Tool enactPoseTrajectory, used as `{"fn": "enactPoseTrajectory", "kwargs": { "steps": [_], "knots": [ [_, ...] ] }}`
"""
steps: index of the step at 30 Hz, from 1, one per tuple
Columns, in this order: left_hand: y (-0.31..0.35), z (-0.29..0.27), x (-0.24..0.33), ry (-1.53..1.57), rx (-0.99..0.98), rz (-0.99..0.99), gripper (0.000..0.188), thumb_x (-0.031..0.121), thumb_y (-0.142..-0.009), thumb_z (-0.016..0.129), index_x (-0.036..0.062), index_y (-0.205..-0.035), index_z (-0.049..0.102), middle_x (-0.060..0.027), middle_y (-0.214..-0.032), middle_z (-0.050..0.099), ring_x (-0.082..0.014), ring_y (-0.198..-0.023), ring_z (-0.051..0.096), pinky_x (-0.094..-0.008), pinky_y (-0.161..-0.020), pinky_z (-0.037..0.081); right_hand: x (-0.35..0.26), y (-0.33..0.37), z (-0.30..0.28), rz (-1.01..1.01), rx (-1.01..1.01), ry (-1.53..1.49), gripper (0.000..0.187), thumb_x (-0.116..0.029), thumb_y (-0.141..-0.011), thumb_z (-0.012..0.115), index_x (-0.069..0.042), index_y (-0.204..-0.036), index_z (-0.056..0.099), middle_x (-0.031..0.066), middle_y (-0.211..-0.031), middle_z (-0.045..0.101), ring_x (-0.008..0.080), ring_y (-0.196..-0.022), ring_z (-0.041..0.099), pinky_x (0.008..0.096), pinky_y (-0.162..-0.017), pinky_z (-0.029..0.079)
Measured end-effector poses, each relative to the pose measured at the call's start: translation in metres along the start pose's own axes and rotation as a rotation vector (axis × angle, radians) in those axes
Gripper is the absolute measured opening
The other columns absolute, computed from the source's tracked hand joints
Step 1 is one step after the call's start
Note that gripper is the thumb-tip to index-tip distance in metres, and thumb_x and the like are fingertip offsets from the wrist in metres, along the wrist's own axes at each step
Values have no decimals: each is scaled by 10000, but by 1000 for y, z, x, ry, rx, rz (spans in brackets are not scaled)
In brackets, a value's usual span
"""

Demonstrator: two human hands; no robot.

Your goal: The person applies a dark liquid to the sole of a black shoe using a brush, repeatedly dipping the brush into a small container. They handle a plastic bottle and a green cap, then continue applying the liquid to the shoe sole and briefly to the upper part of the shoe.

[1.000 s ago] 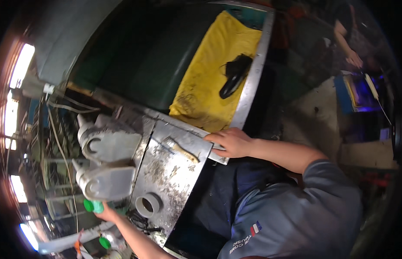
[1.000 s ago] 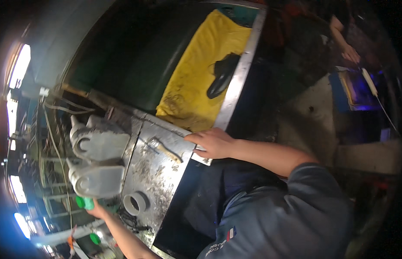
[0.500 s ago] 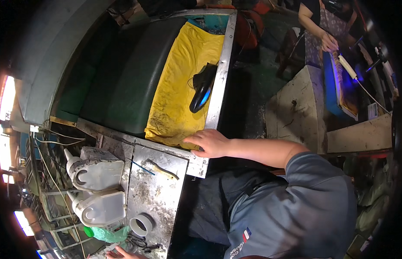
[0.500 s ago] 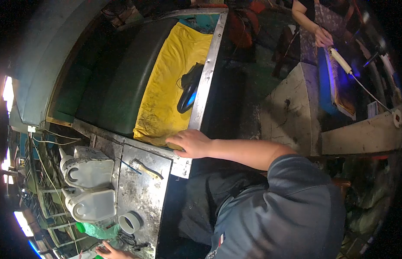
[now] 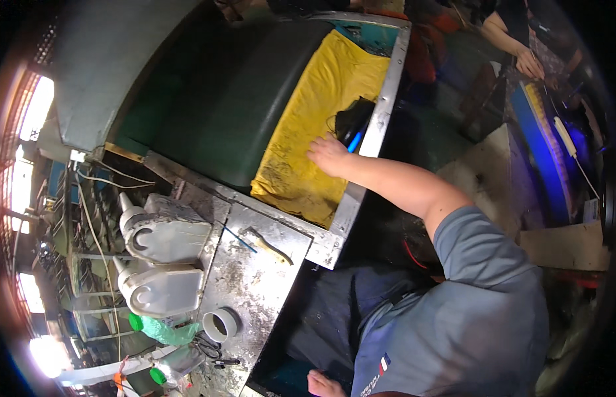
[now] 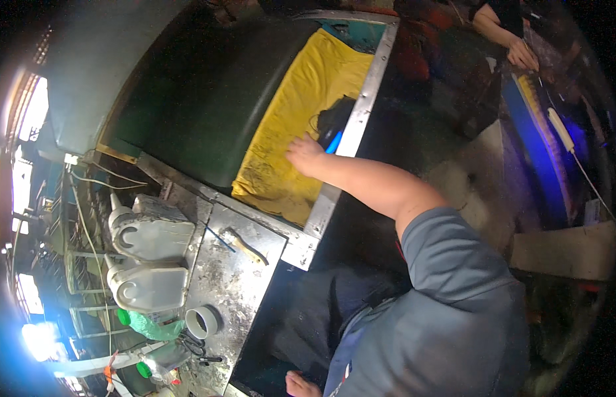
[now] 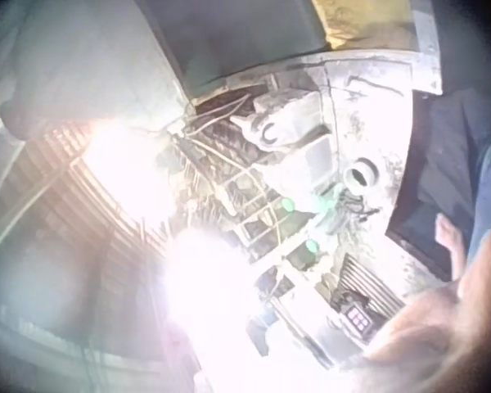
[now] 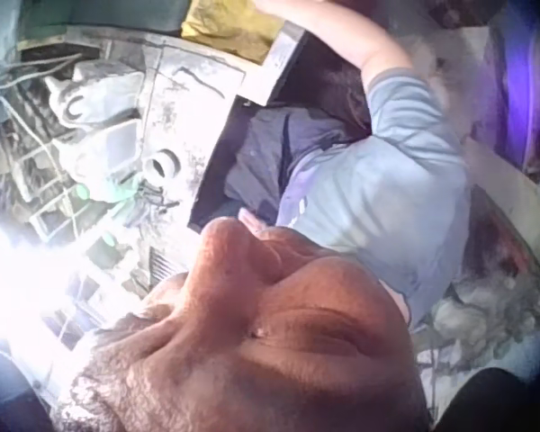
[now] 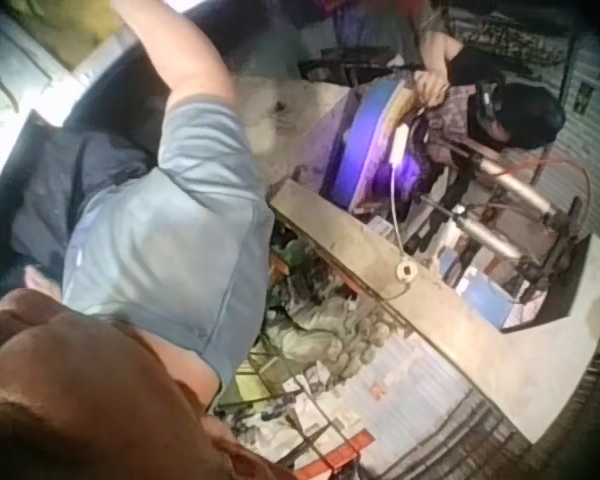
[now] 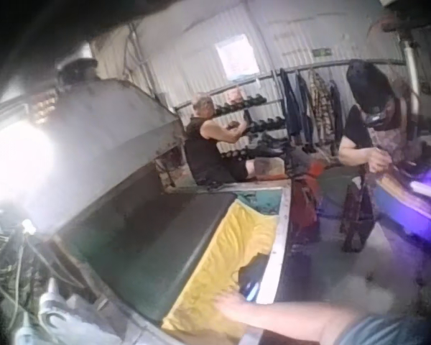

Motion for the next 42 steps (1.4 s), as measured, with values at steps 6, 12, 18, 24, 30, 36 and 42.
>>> {"fn": "enactPoseTrajectory", "kwargs": {
  "steps": [6,12,18,24,30,36,42],
  "knots": [
    [-13,-23,54,362,-77,-185,447,354,-1060,458,34,-872,708,-181,-792,676,-324,-701,614,-438,-688,508,-2,-21,52,150,-654,177,252,-226,-892,606,-146,-1058,777,48,-1116,741,270,-1115,647,601,-1044,367],
    [-14,8,41,402,-39,-12,508,397,-1062,419,50,-783,665,-175,-712,628,-332,-616,575,-432,-615,481,11,-12,50,141,-563,254,259,-208,-895,592,-133,-1051,786,67,-1102,751,289,-1055,685,609,-1113,325],
    [-4,-8,64,509,163,54,383,276,-1033,458,77,-859,735,-101,-767,667,-272,-668,617,-369,-661,531,49,-32,-38,310,-186,-72,305,-256,-815,703,-119,-1079,769,140,-1052,753,271,-1003,711,505,-1054,414],
    [-23,-22,67,767,54,292,385,377,-1003,577,17,-1028,710,-136,-886,693,-247,-816,667,-401,-697,499,115,-21,-172,638,441,-848,674,-437,-711,847,-52,-1239,684,183,-1155,721,341,-1111,678,401,-954,523],
    [-19,-70,118,1050,150,258,513,420,-1060,493,-16,-865,680,-36,-724,610,-114,-651,549,-258,-601,416,9,39,-332,87,708,-976,593,-305,-755,872,-67,-1255,662,144,-1128,728,264,-1033,714,347,-927,544],
    [0,-90,116,1285,129,320,494,471,-1032,527,8,-1176,622,-116,-1023,701,-188,-896,656,-330,-790,513,-67,111,-420,-441,616,-1664,452,-184,-864,817,-63,-1260,636,90,-1028,727,132,-948,702,269,-829,572],
    [4,-93,145,2092,-272,205,637,586,-1015,459,42,-1333,551,-116,-1279,653,-262,-1195,609,-406,-1019,463,-158,171,-419,-455,-199,-2109,515,-174,-911,750,-72,-1376,552,56,-1074,697,124,-1034,640,288,-930,518]
  ]
}}
Point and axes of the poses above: each hand's wrist, its own y-axis away from the middle knuckle, its own z-axis out of the palm, x = y × z, the point moved 2 cm from there along -y, towards the middle knuckle
